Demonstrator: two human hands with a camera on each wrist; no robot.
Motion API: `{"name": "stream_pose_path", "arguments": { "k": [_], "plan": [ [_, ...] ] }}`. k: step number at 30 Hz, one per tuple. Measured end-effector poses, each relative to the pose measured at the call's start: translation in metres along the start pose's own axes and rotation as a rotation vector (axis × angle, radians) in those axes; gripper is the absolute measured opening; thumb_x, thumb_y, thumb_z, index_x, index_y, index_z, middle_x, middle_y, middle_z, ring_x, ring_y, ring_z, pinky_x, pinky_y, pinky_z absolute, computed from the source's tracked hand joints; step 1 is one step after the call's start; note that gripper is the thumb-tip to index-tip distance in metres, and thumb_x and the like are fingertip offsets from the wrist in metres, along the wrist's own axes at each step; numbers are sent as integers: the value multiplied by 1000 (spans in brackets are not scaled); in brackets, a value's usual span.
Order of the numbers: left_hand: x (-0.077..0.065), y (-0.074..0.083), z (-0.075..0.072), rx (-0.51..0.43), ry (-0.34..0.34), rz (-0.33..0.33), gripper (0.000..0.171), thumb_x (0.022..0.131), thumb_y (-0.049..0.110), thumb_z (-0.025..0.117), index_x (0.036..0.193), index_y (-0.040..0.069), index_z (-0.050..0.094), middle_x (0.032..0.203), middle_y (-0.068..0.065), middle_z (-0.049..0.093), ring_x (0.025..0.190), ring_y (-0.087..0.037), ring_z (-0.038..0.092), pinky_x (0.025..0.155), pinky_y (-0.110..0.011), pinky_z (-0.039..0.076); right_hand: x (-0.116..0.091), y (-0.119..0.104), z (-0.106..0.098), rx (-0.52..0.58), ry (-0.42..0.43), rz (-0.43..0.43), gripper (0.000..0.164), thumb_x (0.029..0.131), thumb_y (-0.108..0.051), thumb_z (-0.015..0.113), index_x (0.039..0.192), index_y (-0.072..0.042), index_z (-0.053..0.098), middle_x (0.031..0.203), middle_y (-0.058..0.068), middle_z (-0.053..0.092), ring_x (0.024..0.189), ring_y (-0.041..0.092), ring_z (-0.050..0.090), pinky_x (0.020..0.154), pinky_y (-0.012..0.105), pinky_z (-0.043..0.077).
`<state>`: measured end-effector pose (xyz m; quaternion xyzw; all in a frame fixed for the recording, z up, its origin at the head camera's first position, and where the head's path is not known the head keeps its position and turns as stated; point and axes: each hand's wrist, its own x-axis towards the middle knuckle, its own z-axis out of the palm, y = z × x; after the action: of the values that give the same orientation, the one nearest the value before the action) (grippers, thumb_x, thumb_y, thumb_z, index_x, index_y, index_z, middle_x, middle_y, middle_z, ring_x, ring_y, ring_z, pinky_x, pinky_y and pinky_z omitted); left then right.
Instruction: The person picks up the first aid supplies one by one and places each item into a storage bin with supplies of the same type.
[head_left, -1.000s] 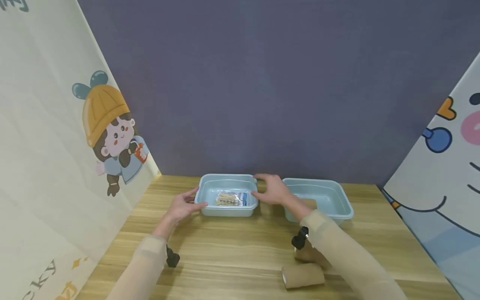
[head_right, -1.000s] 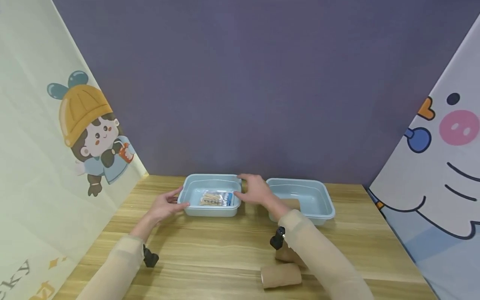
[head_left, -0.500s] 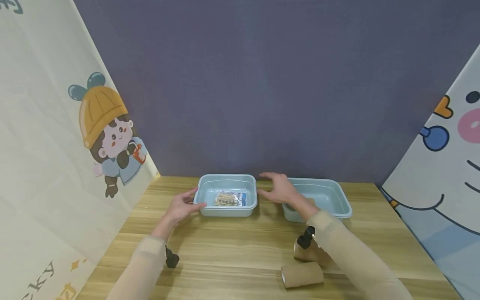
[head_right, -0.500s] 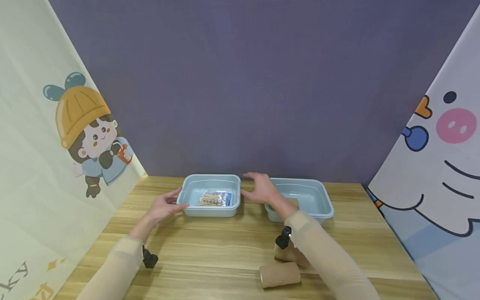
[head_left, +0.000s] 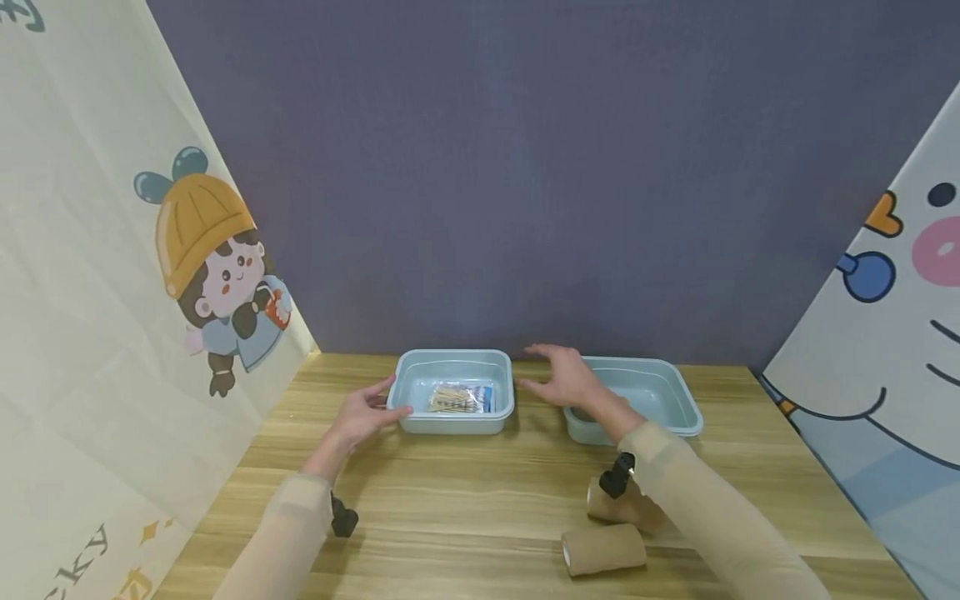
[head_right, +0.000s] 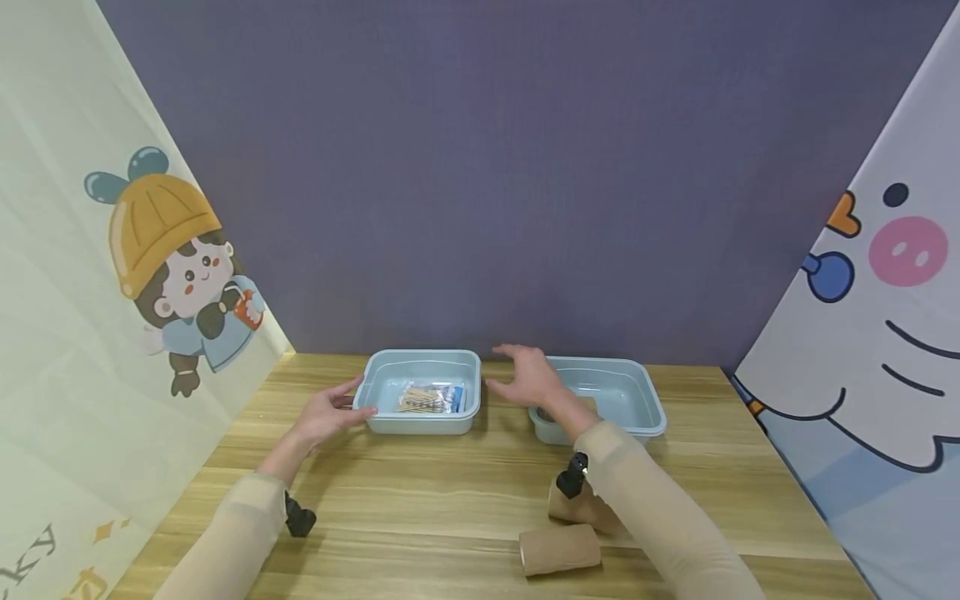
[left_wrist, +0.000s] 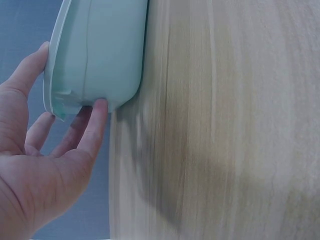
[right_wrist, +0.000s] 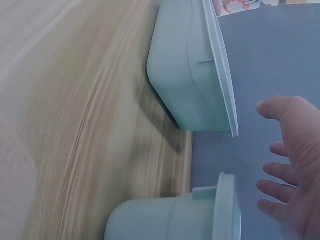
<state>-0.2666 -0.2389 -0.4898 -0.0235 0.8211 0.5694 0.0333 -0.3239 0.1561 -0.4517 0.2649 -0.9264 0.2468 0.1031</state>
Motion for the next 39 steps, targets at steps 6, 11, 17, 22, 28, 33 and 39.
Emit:
{"name": "stream_pose_path", "arguments": {
  "k": [6,11,17,22,28,33,39],
  "plan": [
    [-1,0,0,8,-8,13,87,86,21,90,160,10,45,143,-36,62,133,-46,63,108,-46,59,-3,5,-5,-5,13,36,67,91,-36,82,146,-3,62,148,21,65,137,43,62,117,56,52],
    [1,0,0,12,-8,10,87,86,22,90,160,12,46,144,-35,61,134,-46,63,109,-47,58,-9,10,-10,-31,30,39,65,91,-35,82,145,-2,63,145,22,67,132,43,65,113,57,54],
    [1,0,-1,5,-14,17,87,87,20,90,161,10,45,145,-36,60,134,-47,62,104,-43,61,-16,17,-14,-35,16,59,65,93,-34,80,146,-2,62,147,22,65,135,45,62,114,58,53],
    [0,0,-2,18,-6,15,86,88,20,89,161,11,45,143,-36,61,132,-45,64,101,-39,63,-20,22,-19,-29,23,75,65,92,-35,80,145,-3,62,147,24,65,137,45,61,116,57,52],
    [3,-2,-1,-6,-27,2,88,87,20,90,162,12,44,146,-35,59,135,-46,61,103,-39,62,-30,32,-27,-23,18,110,66,93,-34,79,148,-4,60,149,22,64,138,45,60,115,59,52],
    [6,-1,-3,-8,-33,13,88,87,21,90,161,11,44,146,-35,59,136,-46,61,105,-40,61,-39,44,-34,-41,67,107,64,92,-33,81,146,-5,63,144,22,67,132,45,64,110,60,55],
    [6,-1,-4,19,-34,13,88,87,23,90,161,11,44,146,-34,60,136,-45,61,108,-43,59,-50,61,-41,-54,104,105,65,91,-34,82,144,-3,64,139,24,70,106,44,74,96,60,60]
  ]
}}
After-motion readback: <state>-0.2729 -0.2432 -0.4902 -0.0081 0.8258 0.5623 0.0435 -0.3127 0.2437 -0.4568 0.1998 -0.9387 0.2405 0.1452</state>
